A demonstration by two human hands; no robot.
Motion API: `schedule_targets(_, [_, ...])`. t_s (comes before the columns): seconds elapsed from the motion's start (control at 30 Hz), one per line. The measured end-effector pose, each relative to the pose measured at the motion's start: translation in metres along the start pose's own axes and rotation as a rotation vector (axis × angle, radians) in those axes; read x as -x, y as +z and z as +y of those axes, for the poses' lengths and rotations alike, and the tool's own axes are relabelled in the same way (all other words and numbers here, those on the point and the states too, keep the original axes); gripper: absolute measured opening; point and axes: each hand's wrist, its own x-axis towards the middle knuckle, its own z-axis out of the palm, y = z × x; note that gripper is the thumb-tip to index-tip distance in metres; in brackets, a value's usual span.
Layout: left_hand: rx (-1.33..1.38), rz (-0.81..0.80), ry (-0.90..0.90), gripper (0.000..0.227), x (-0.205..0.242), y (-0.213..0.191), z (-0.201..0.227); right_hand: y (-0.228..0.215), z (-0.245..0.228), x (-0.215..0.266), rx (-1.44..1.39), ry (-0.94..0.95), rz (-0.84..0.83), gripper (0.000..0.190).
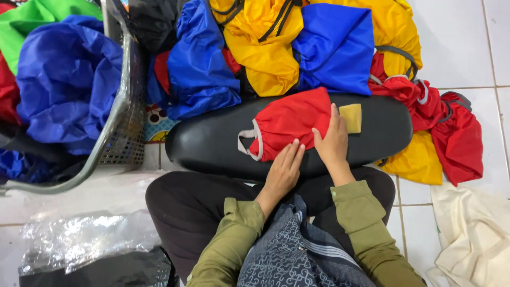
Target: Folding red fabric covers and placing them into clear plastic bags for packaging.
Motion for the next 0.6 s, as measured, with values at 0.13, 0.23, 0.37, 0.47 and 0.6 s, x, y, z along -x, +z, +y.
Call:
schedule_targets(0.13, [0.011,-0.066,-0.061,0.069,0.008,-0.007,-0.003,-0.004,0.003,0.026,-0.24,0.247,-0.154,0.083])
schedule_targets(0.23, [-0.051,-0.113,-0.097,0.096,0.013,-0.023,-0.003,-0.001,0.004,0.076,-0.448,0.423,-0.144,0.083])
schedule_targets(0.37, [0.175,-0.059,-0.302,0.055,0.042,-0.027,-0.013,-0.018,-0.021,0.149,-0.718,0.217,-0.206,0.099])
schedule_targets(0.47, [0.394,-0.149,-0.483,0.039,0.057,-0.041,-0.033,-0.039,-0.005,0.164,-0.53,0.069,-0.259,0.112])
schedule_targets(0.6, [0.643,-0.24,-0.635,0.025,0.059,-0.07,-0.06,-0.041,0.04,0.146,-0.038,-0.288,0.054,0.098])
